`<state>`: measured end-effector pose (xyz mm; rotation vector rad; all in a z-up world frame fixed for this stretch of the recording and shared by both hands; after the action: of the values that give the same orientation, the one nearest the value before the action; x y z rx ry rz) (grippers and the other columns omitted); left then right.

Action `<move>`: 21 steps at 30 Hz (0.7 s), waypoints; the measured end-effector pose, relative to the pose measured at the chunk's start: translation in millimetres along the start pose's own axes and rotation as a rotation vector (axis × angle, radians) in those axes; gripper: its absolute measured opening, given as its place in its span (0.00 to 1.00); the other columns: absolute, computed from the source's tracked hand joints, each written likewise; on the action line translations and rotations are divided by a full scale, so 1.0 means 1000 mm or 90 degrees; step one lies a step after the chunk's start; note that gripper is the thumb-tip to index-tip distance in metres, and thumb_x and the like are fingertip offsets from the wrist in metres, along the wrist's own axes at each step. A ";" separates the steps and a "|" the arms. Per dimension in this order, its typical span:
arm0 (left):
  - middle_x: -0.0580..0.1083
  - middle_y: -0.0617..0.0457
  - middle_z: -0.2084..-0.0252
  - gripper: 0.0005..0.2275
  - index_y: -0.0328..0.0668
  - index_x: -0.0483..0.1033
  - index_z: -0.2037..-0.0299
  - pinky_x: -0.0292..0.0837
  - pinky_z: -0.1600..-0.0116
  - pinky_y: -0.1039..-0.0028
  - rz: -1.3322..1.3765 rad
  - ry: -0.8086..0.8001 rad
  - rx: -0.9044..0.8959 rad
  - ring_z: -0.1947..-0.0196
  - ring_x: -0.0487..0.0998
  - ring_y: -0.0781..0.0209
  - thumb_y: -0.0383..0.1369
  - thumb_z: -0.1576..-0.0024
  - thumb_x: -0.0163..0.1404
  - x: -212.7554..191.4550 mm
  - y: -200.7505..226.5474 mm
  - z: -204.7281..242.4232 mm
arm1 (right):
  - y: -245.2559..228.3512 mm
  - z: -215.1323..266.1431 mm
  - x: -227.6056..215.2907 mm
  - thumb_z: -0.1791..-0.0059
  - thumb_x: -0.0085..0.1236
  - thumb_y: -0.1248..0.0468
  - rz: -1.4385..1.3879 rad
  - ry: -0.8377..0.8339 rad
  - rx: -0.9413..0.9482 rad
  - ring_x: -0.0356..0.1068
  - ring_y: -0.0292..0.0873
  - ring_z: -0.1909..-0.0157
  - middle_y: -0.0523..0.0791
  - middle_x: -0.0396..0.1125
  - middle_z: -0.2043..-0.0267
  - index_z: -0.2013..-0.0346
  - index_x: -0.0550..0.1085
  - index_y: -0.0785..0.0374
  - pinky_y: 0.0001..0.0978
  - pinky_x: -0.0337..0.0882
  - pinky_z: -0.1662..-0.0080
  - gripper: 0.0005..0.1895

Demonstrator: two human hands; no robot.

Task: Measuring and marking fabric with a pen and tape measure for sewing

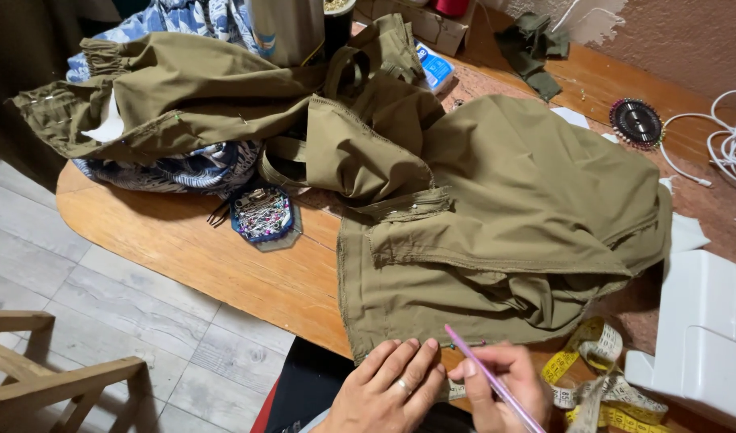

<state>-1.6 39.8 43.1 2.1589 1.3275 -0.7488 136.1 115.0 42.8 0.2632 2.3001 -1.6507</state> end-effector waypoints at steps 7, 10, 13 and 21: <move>0.75 0.50 0.43 0.08 0.48 0.77 0.52 0.70 0.41 0.69 -0.018 -0.001 0.000 0.50 0.79 0.59 0.31 0.33 0.42 0.003 -0.001 0.003 | 0.020 0.011 -0.006 0.56 0.57 0.52 0.251 0.011 0.023 0.74 0.32 0.74 0.33 0.75 0.77 0.69 0.74 0.51 0.24 0.70 0.67 0.08; 0.75 0.48 0.44 0.11 0.45 0.77 0.51 0.71 0.42 0.68 -0.009 -0.006 0.002 0.52 0.79 0.57 0.30 0.32 0.39 0.002 -0.002 0.001 | 0.029 0.017 -0.006 0.58 0.60 0.53 0.287 0.043 0.005 0.75 0.35 0.69 0.38 0.76 0.69 0.68 0.77 0.50 0.25 0.72 0.62 0.08; 0.75 0.46 0.44 0.10 0.43 0.76 0.51 0.73 0.44 0.67 -0.004 0.007 0.005 0.52 0.79 0.56 0.30 0.32 0.40 0.000 -0.002 -0.002 | 0.030 0.017 -0.004 0.57 0.59 0.51 0.299 0.026 0.007 0.72 0.34 0.76 0.35 0.75 0.70 0.68 0.77 0.48 0.24 0.69 0.68 0.08; 0.76 0.47 0.45 0.11 0.44 0.77 0.52 0.72 0.44 0.68 0.004 0.003 -0.006 0.54 0.79 0.56 0.29 0.33 0.39 0.000 -0.002 -0.002 | 0.039 0.020 -0.007 0.59 0.59 0.49 0.337 0.021 0.056 0.73 0.37 0.74 0.34 0.75 0.70 0.69 0.77 0.45 0.28 0.71 0.65 0.09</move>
<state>-2.9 42.0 44.4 2.1584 1.3229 -0.7332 158.1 108.6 4.1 0.8412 1.9465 -1.4706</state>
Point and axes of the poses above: each hand's wrist, its own z-axis away from the middle knuckle, its own x-axis out of the palm, y = z × x, the point moved 6 cm from there along -z, towards the middle knuckle
